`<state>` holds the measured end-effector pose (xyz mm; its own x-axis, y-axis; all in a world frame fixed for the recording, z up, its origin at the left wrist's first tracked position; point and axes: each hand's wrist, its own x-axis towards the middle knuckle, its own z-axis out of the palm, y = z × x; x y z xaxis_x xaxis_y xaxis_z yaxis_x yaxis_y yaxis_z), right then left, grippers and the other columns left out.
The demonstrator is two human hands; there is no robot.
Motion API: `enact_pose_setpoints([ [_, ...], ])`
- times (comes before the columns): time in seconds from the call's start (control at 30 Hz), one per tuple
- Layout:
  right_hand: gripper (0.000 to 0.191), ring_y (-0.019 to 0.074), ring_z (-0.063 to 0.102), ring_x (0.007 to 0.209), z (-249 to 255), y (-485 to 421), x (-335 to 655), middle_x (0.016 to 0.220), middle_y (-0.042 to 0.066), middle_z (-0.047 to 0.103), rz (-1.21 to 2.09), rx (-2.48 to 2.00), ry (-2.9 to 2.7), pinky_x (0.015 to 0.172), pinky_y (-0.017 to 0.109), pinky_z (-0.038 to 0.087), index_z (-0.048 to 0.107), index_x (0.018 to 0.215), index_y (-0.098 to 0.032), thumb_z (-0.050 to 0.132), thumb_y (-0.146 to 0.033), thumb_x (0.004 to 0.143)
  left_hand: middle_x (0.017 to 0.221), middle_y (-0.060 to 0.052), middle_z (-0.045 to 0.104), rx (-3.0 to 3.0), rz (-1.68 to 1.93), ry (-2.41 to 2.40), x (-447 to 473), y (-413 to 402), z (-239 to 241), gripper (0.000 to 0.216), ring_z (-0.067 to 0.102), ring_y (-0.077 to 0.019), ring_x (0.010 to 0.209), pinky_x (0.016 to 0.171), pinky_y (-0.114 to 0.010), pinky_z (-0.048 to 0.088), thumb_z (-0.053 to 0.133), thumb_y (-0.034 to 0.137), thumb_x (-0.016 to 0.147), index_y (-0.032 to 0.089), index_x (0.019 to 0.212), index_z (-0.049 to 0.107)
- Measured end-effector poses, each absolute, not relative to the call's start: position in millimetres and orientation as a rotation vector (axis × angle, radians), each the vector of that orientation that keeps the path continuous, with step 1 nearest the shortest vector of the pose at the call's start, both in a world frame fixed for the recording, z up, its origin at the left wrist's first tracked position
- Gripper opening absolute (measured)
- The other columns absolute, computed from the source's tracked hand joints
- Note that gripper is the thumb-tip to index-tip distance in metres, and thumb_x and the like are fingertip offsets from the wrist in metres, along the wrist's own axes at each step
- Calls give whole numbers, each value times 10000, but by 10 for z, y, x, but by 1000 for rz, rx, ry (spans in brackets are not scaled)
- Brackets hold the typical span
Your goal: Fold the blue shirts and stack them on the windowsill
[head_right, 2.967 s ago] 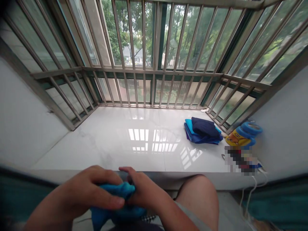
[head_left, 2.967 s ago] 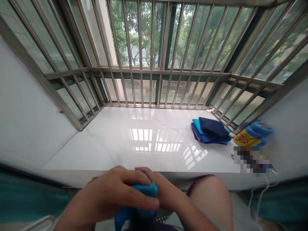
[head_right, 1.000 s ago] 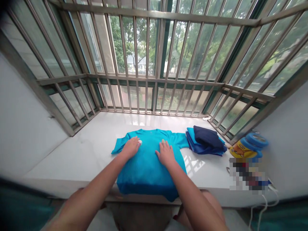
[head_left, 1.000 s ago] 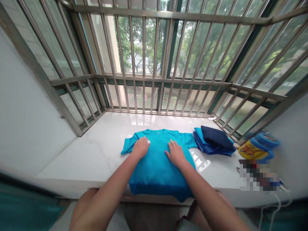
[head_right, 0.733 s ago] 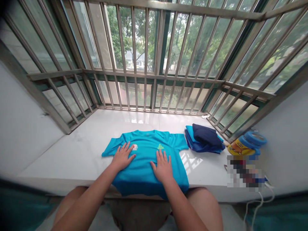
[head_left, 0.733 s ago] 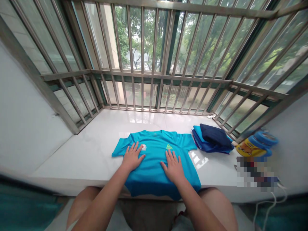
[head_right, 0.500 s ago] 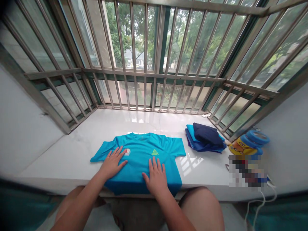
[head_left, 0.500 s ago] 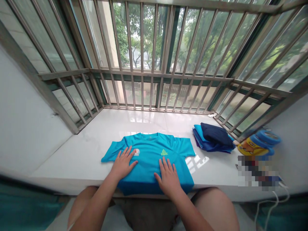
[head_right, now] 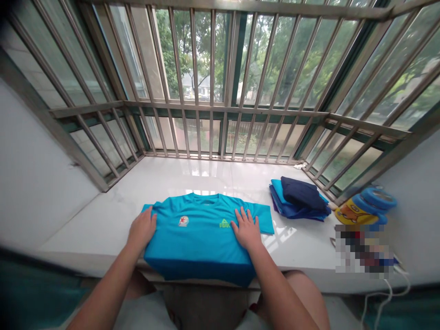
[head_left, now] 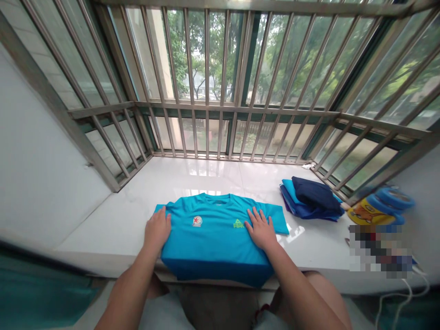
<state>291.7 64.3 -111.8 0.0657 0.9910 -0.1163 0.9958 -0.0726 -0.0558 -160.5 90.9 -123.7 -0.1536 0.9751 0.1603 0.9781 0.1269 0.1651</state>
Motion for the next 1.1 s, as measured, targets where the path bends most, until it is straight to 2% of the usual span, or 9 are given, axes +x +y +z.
enact_pose_setpoints([
  [0.1, 668, 304, 124, 1700, -1148, 611, 2905, 1839, -22, 134, -166, 2269, 2107, 1336, 636, 119, 231, 1758, -370, 244, -612, 1135, 1480, -312, 622, -1816, -256, -2500, -1852, 1005, -1097, 709, 606, -429, 1347, 1118, -515, 503, 391, 478, 1057, -26, 1539, 519],
  [0.2, 672, 304, 124, 1699, -1147, 608, 2885, 1841, -15, 138, -156, 2269, 2106, 1337, 634, 113, 227, 1759, -369, 228, -614, 1133, 1338, -275, 687, -1784, -169, -2681, -1978, 1097, -981, 639, 654, -458, 1220, 964, -535, 568, 506, 572, 988, 88, 1366, 687],
  [0.37, 668, 299, 135, 1698, -1131, 607, 2883, 1838, -22, 151, -159, 2287, 2113, 1338, 629, 114, 250, 1754, -369, 245, -612, 1131, 1225, -234, 735, -1895, -202, -2716, -1927, 1230, -911, 390, 693, -421, 1168, 941, -482, 564, 508, 436, 987, 174, 1039, 792],
  [0.6, 660, 308, 150, 1695, -1131, 598, 2879, 1835, -7, 172, -153, 2298, 2128, 1335, 633, 117, 274, 1750, -359, 280, -596, 1133, 1115, -217, 781, -1908, -391, -2688, -1752, 1173, -917, 498, 761, -358, 1045, 871, -434, 555, 245, 412, 1107, 141, 1306, 611],
  [0.7, 659, 304, 152, 1694, -1144, 604, 2883, 1835, -9, 174, -146, 2300, 2123, 1335, 632, 122, 274, 1749, -364, 272, -596, 1133, 1149, -230, 787, -1899, -419, -2721, -1753, 1110, -937, 592, 769, -375, 1066, 839, -418, 559, 388, 564, 1071, 102, 1416, 521],
  [0.77, 657, 302, 152, 1694, -1145, 605, 2882, 1836, -7, 174, -139, 2300, 2122, 1335, 631, 123, 274, 1749, -366, 267, -595, 1133, 1231, -251, 773, -1947, -361, -2749, -1792, 1095, -942, 686, 754, -395, 1133, 858, -409, 558, 595, 610, 963, 86, 1402, 540],
  [0.83, 655, 302, 153, 1693, -1135, 603, 2877, 1836, -2, 175, -134, 2296, 2123, 1334, 631, 123, 279, 1748, -365, 268, -592, 1133, 1228, -242, 781, -2023, -269, -2769, -1854, 1111, -927, 580, 751, -397, 1139, 859, -396, 554, 696, 540, 887, 113, 1274, 635],
  [0.97, 652, 304, 164, 1691, -1110, 595, 2869, 1834, -4, 182, -139, 2296, 2120, 1334, 627, 132, 285, 1746, -363, 291, -584, 1134, 1063, -163, 818, -2093, -245, -2748, -1931, 1186, -815, 274, 769, -344, 1024, 809, -361, 541, 646, 454, 915, 199, 1006, 690],
  [1.1, 648, 302, 164, 1692, -1119, 597, 2880, 1832, -10, 184, -135, 2303, 2121, 1335, 629, 133, 290, 1745, -365, 298, -582, 1134, 1086, -131, 804, -2170, -385, -2607, -1750, 1055, -659, 348, 752, -329, 1037, 853, -374, 536, 483, 479, 1042, 215, 1214, 631],
])
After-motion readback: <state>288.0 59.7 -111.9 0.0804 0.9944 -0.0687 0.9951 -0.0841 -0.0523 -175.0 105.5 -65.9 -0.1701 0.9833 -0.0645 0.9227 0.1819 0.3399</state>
